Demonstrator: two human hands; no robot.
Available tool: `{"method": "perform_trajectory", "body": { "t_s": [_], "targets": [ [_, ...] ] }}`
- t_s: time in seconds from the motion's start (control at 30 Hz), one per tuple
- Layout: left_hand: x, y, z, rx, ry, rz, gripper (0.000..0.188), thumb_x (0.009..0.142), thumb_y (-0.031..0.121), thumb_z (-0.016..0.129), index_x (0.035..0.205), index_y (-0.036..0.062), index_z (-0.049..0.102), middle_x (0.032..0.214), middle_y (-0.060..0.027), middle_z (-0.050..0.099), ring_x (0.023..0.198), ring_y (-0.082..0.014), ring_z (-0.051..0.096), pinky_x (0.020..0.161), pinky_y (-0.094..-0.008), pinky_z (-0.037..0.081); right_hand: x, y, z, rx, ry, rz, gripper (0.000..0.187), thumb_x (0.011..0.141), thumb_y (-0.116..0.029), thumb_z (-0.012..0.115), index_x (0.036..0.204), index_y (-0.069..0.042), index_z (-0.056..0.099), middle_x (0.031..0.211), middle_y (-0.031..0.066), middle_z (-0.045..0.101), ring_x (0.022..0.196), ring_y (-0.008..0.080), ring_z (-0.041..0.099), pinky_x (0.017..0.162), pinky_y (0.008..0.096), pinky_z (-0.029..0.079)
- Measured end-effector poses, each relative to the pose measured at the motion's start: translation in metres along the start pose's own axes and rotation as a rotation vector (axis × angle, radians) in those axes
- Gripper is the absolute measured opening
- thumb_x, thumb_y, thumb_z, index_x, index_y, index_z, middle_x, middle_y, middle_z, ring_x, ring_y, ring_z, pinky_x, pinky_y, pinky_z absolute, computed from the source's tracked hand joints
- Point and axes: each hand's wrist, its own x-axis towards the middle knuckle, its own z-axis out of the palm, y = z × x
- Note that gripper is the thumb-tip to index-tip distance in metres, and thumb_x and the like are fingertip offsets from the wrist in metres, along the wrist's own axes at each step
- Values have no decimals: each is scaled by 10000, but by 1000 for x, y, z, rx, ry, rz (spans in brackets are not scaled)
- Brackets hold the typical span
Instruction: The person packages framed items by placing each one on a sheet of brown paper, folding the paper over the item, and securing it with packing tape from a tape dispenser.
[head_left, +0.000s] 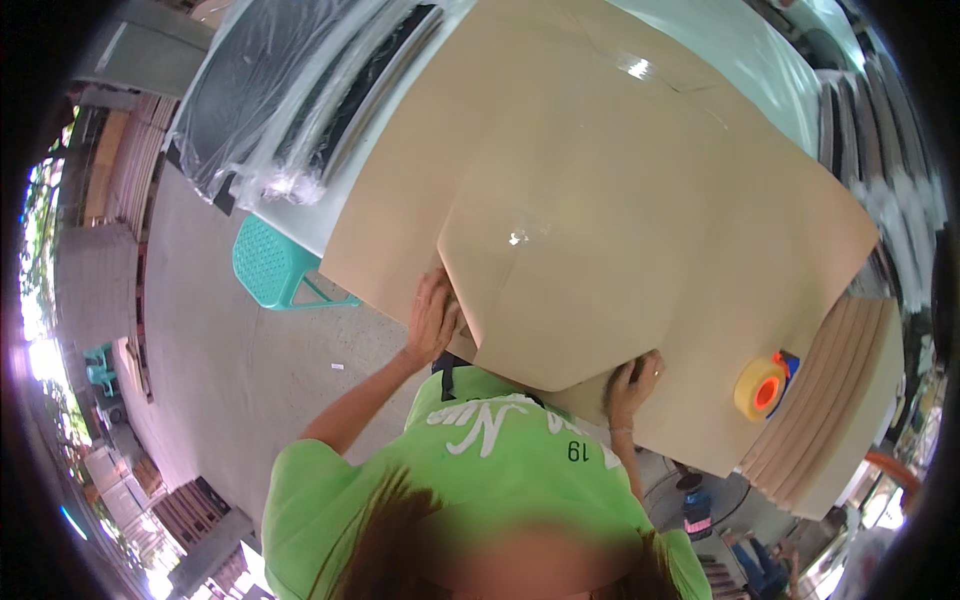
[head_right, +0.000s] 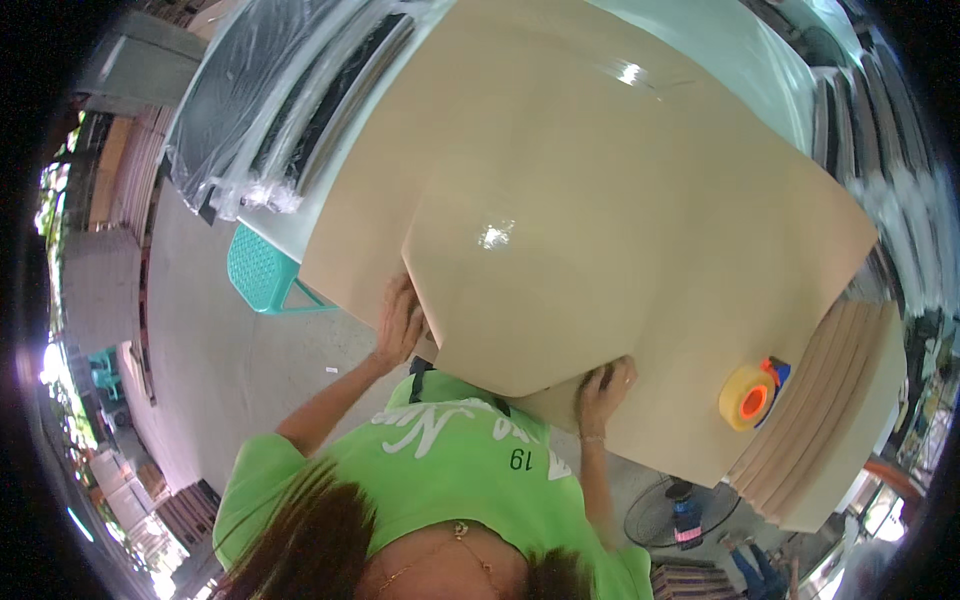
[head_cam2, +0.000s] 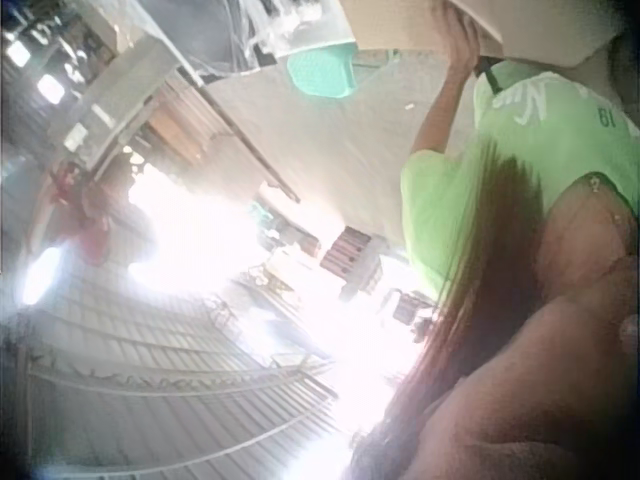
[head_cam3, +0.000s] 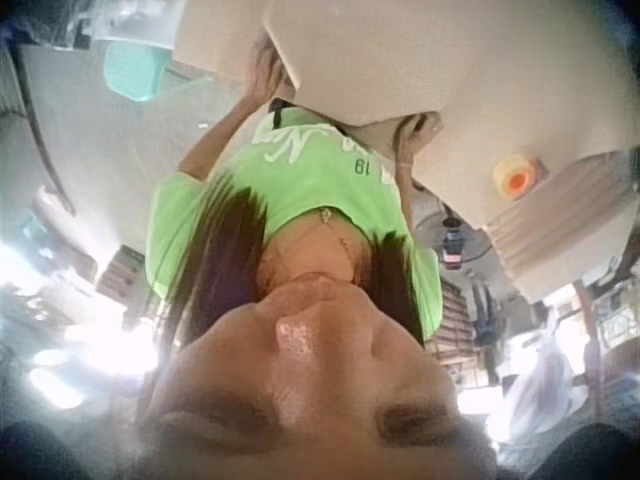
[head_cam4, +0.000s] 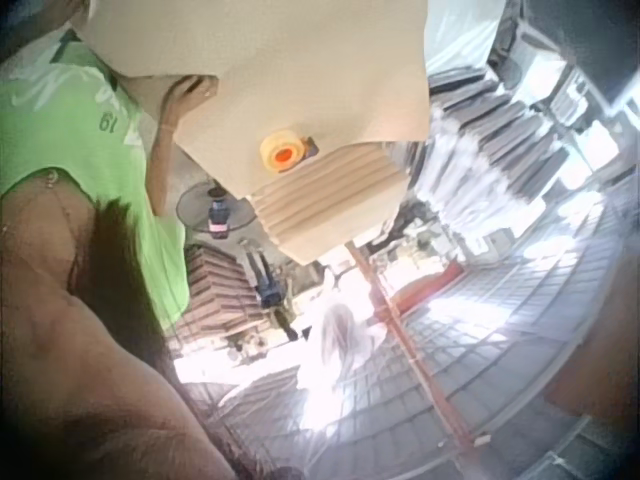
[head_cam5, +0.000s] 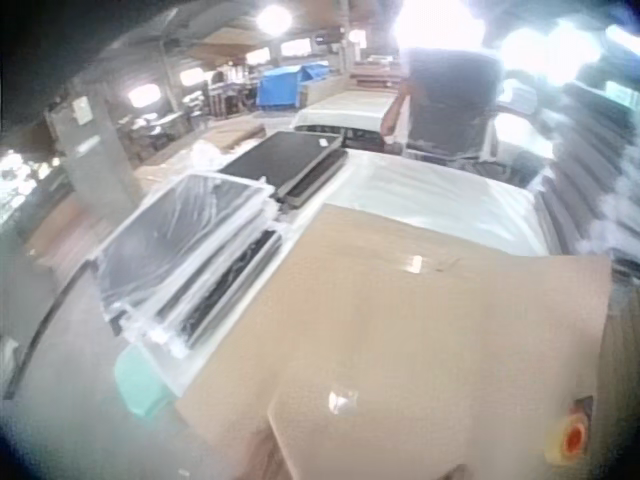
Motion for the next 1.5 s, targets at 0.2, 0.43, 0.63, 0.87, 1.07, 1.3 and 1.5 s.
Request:
{"method": "perform_trajectory", "body": {
  "t_s": [0.2,0.43,0.63,0.87,1.07,1.3,1.5],
  "targets": [
    [70,-45,-56,45,-685,668,542,921,439,532,1271,25,526,1365,-155,485,1255,-371,444,1064,-476,353,67,11,-48,-321,-1026,-456,268,865,-195,617,1077,-32,628,1175,166,591,1114,363,533,946,446,433],
    [120,-60,-47,4,-1036,836,737,867,596,530,1392,87,437,1388,-125,479,1220,-339,474,1026,-457,379,119,-29,-36,-193,-1115,-911,354,872,-436,590,1020,-129,685,1113,95,637,1114,280,554,953,457,440],
    [91,-42,-32,12,-802,786,778,828,669,536,1398,147,451,1464,-92,397,1361,-333,321,1118,-464,276,84,-14,25,-164,-1148,-509,483,868,-520,568,1149,-132,634,1169,90,620,1151,283,536,959,464,436],
    [0,36,4,48,-857,250,727,772,512,647,1351,102,489,1411,-158,439,1356,-328,339,1134,-464,258,31,-107,13,-77,-1351,-246,569,850,-526,583,1223,-95,578,1221,98,603,1121,319,556,943,435,459],
    [-63,18,-38,-363,-477,351,277,891,85,558,1159,43,612,1079,-168,638,1063,-349,600,949,-413,477,-66,-67,4,384,-613,-716,266,811,-145,627,1065,-70,651,1039,113,634,1025,295,591,913,421,474],
    [33,28,-28,-1113,88,-651,481,960,486,511,939,13,595,904,-59,615,788,-131,577,683,-287,468,-25,-73,-8,389,269,276,199,947,-213,553,1024,-32,578,871,80,601,812,181,583,680,313,469],
    [67,6,-10,-869,85,-610,394,946,406,584,738,75,543,632,16,482,561,-84,449,507,-237,375,47,-64,-15,494,132,747,481,972,-379,498,772,55,554,661,118,577,610,195,570,575,371,471]
  ]
}}
